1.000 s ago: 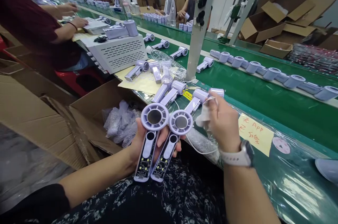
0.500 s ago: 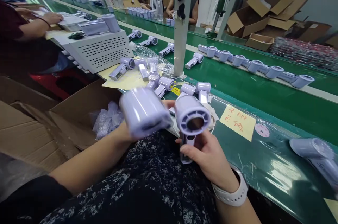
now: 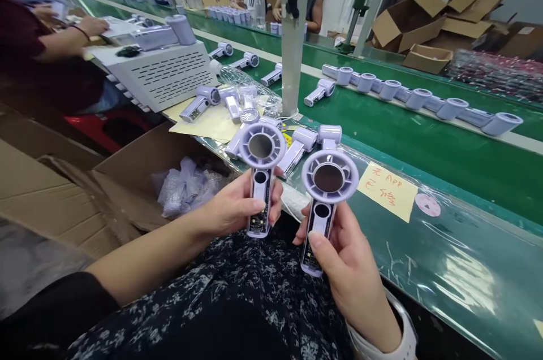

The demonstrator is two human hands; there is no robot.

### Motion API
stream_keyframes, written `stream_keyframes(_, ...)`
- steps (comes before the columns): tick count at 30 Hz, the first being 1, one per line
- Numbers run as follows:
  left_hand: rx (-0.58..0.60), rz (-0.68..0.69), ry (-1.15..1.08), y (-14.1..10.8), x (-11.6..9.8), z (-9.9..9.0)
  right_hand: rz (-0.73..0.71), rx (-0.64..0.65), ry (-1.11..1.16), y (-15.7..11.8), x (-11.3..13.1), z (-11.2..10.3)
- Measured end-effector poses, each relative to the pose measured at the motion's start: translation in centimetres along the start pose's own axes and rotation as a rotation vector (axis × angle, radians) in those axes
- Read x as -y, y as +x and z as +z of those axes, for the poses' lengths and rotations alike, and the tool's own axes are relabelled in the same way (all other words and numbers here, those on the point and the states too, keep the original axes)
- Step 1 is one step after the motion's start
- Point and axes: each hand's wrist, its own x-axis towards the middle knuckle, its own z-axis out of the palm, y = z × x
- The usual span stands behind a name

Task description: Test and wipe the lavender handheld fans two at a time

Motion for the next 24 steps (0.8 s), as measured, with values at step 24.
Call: stream_keyframes(24,-0.036,-0.022,0.034,0.4,1.4,0.5,0.051,-0.082,0.215,0.4,-0.6,0.1)
